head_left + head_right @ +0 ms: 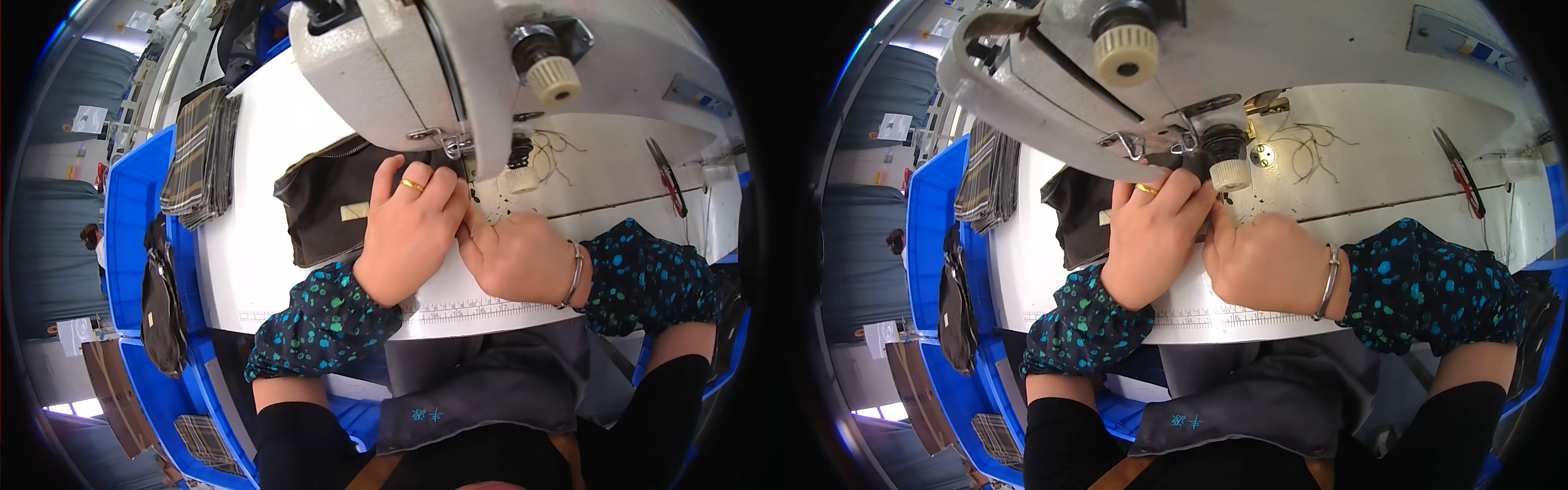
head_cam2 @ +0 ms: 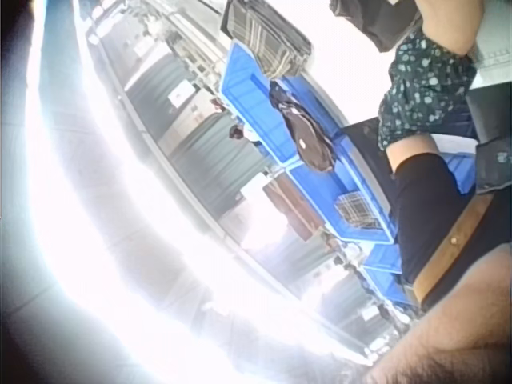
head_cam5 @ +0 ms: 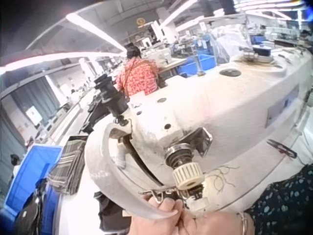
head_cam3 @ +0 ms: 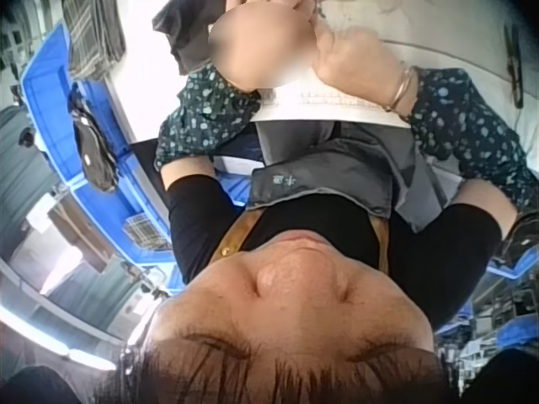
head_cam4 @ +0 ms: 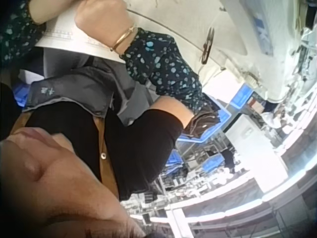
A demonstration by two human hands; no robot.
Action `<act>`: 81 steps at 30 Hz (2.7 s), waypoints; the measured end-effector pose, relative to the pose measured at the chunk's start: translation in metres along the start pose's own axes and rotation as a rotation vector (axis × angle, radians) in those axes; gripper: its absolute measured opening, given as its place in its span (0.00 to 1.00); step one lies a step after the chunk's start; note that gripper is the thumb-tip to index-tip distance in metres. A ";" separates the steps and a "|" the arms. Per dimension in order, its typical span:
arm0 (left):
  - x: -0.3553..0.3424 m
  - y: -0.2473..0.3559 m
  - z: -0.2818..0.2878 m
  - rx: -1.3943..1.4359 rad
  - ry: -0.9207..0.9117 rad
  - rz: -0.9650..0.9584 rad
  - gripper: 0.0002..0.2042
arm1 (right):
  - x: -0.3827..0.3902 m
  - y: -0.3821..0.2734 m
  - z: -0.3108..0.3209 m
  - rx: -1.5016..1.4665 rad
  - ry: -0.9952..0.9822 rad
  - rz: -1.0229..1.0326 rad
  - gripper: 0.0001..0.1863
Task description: The person operates an industrial sewing machine to stitch a zipper onto a dark fabric pouch. They guide the pouch under the needle, aligning the zipper tape with the fabric edge. After completing a seam, the person removes the pouch, places it into a blue bin, and retrieves a new plaid pouch from a stack to repeat the process.
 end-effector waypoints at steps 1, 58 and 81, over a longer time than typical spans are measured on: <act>-0.002 -0.002 -0.002 -0.003 0.021 0.001 0.13 | -0.002 0.003 -0.001 0.006 -0.004 -0.008 0.13; -0.005 -0.021 -0.003 0.058 -0.052 -0.036 0.17 | 0.002 0.001 0.004 -0.044 -0.006 -0.007 0.18; -0.008 -0.024 0.000 0.088 -0.022 0.027 0.18 | 0.001 0.002 0.003 -0.062 0.008 -0.006 0.17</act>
Point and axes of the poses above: each hand's wrist, its own x-axis away from the middle knuckle, its own z-axis out of the back of the hand, y = z × x, the point moved 6 cm from there along -x, towards the middle knuckle, and after that the axes turned 2 degrees about y, right-handed, at the moved point
